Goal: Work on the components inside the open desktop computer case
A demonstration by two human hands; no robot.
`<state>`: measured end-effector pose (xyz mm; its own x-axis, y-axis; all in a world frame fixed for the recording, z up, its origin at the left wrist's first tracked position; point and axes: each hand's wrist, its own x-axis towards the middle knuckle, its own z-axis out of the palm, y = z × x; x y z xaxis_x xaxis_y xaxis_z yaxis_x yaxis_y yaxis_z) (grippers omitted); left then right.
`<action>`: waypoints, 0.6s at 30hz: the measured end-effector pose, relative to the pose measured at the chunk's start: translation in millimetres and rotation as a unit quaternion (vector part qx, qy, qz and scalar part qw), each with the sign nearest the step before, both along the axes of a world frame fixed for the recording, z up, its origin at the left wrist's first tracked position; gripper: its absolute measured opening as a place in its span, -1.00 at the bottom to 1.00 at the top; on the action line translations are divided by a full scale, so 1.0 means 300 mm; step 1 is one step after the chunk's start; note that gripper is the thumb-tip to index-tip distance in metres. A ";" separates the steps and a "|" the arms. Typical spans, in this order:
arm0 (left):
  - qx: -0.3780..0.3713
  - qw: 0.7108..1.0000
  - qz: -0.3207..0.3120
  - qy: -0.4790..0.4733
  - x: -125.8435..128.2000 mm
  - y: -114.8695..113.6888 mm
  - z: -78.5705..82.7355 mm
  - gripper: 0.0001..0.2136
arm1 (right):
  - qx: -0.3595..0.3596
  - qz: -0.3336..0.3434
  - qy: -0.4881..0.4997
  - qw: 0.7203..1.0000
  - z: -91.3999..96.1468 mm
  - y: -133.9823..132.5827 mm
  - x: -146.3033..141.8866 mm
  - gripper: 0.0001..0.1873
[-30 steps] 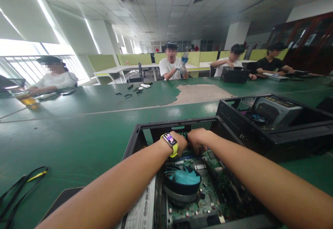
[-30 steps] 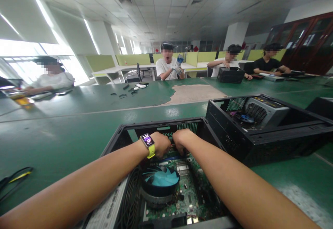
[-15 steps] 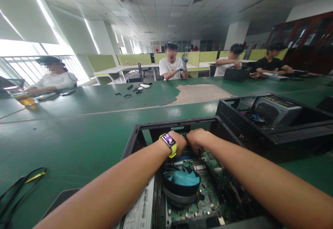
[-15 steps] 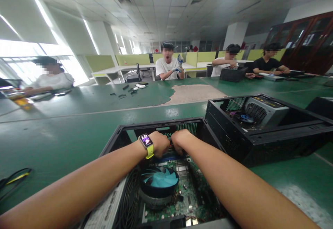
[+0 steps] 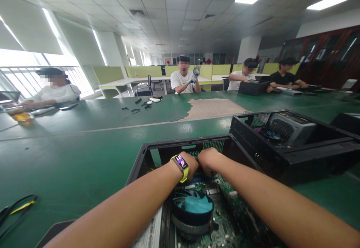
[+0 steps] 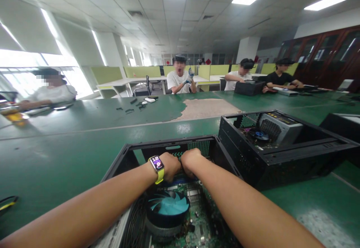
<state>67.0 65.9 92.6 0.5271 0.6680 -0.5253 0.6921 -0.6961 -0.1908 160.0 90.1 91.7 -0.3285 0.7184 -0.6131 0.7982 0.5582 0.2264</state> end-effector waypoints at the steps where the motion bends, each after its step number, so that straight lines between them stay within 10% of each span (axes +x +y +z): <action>1: 0.001 1.000 0.001 0.009 0.000 0.000 0.000 -0.72 | 0.005 0.004 0.000 1.000 -0.002 -0.002 -0.002 -0.25; 18: 0.018 0.999 0.007 0.036 -0.002 -0.008 -0.005 -0.64 | 0.009 -0.003 0.033 0.999 -0.012 0.004 -0.010 -0.21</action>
<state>66.3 63.4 91.3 0.4788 0.6940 -0.5377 0.6851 -0.6784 -0.2655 156.9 91.3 88.2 -0.3636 0.7311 -0.5774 0.8150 0.5499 0.1830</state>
